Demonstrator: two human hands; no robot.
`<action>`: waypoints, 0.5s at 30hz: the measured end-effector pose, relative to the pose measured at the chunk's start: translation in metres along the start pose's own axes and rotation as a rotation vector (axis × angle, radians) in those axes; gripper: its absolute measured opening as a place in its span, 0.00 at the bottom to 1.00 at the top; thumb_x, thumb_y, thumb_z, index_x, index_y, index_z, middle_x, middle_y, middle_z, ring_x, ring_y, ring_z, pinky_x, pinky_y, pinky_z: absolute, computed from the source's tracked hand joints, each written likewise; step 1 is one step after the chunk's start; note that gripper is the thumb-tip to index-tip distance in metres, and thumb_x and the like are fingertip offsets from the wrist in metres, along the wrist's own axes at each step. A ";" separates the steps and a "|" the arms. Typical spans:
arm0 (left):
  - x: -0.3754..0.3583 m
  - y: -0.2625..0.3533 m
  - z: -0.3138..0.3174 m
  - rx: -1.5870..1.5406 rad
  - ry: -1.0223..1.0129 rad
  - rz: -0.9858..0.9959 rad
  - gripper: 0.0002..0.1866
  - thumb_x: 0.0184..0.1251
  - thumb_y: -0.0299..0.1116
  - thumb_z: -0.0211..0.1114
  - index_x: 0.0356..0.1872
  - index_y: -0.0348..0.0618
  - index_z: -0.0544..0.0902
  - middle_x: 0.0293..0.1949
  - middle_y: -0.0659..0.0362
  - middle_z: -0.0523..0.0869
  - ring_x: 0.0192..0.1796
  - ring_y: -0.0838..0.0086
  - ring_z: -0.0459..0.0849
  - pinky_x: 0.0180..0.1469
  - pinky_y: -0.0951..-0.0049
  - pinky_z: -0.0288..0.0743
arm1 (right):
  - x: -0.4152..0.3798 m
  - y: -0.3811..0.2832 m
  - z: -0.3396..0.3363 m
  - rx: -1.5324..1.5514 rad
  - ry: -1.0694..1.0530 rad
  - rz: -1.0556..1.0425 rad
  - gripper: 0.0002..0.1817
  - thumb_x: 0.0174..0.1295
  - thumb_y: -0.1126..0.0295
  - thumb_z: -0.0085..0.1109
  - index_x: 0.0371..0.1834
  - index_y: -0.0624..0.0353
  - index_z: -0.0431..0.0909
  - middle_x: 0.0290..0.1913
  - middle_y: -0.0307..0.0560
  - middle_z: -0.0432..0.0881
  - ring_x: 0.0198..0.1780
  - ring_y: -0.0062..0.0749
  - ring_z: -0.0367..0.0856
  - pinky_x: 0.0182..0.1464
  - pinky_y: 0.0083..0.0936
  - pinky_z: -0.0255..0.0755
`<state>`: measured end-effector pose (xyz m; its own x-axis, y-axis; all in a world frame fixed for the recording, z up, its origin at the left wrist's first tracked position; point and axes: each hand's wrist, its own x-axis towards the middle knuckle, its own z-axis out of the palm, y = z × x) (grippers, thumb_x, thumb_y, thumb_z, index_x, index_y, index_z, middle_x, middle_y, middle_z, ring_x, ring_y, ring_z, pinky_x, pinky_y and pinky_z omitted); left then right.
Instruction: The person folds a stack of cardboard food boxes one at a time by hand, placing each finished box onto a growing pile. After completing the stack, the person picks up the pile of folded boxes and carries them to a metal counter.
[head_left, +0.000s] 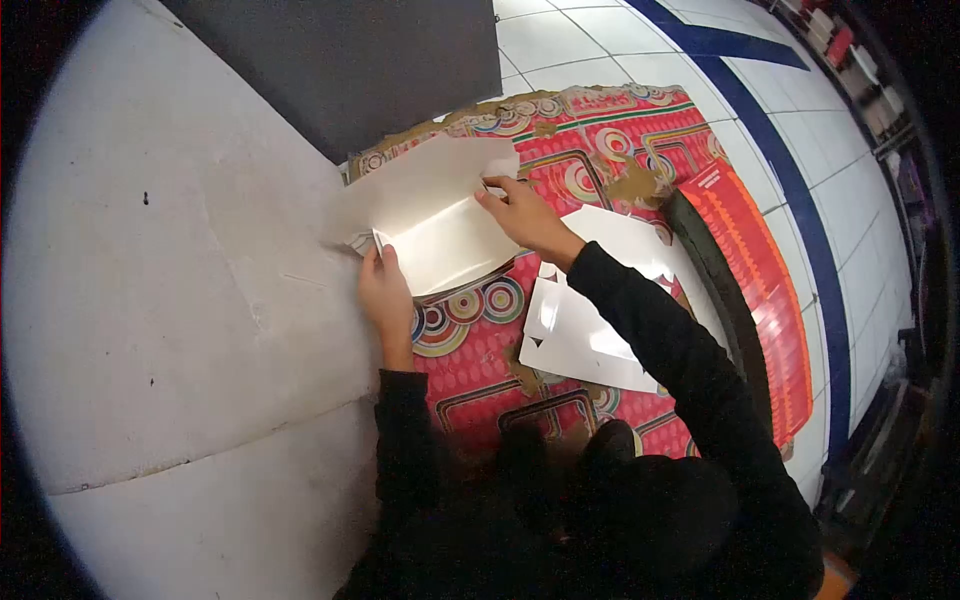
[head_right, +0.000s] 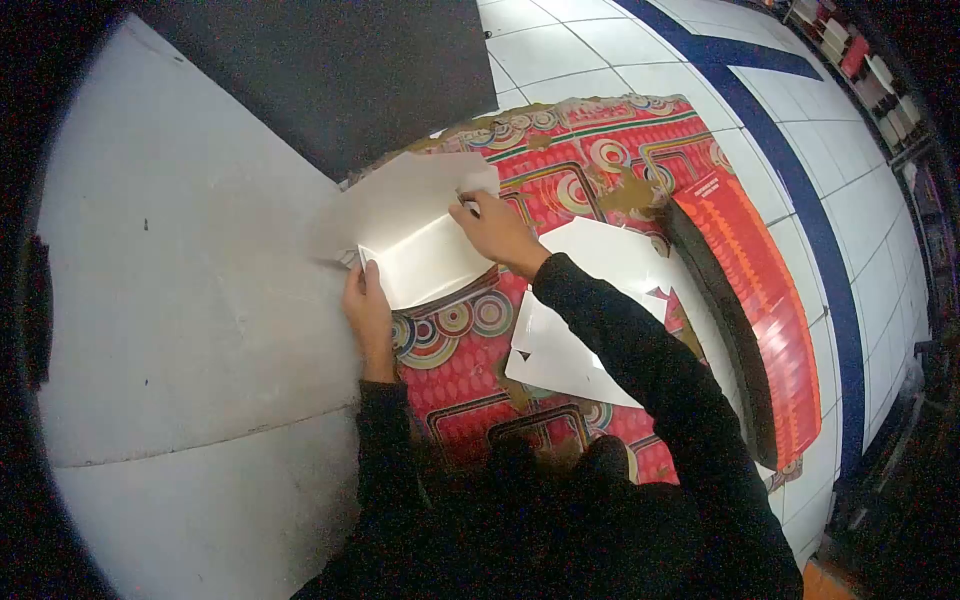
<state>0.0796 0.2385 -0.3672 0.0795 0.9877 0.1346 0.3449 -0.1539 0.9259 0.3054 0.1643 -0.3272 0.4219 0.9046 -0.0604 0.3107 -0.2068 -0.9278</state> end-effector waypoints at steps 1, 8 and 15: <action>0.001 -0.002 -0.001 0.001 -0.007 0.000 0.20 0.75 0.40 0.59 0.55 0.32 0.82 0.47 0.48 0.88 0.48 0.62 0.85 0.53 0.65 0.75 | -0.001 0.000 -0.001 0.001 0.004 0.005 0.31 0.71 0.51 0.53 0.64 0.68 0.73 0.56 0.68 0.81 0.57 0.54 0.82 0.61 0.38 0.73; 0.005 -0.020 0.000 0.034 0.033 0.046 0.20 0.74 0.40 0.60 0.52 0.29 0.82 0.47 0.47 0.87 0.48 0.64 0.84 0.53 0.65 0.74 | 0.000 0.001 -0.003 0.004 0.012 -0.016 0.27 0.69 0.52 0.54 0.58 0.67 0.77 0.49 0.67 0.84 0.52 0.57 0.84 0.57 0.41 0.75; -0.003 0.004 0.001 -0.152 0.022 0.001 0.20 0.74 0.39 0.61 0.53 0.28 0.82 0.40 0.53 0.88 0.40 0.72 0.83 0.45 0.73 0.76 | 0.020 0.010 0.003 -0.211 0.073 -0.086 0.20 0.66 0.61 0.51 0.41 0.71 0.82 0.41 0.71 0.83 0.44 0.67 0.83 0.50 0.52 0.76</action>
<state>0.0820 0.2345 -0.3645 0.0583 0.9882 0.1416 0.1994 -0.1505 0.9683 0.3145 0.1811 -0.3388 0.4440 0.8946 0.0495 0.5158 -0.2101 -0.8306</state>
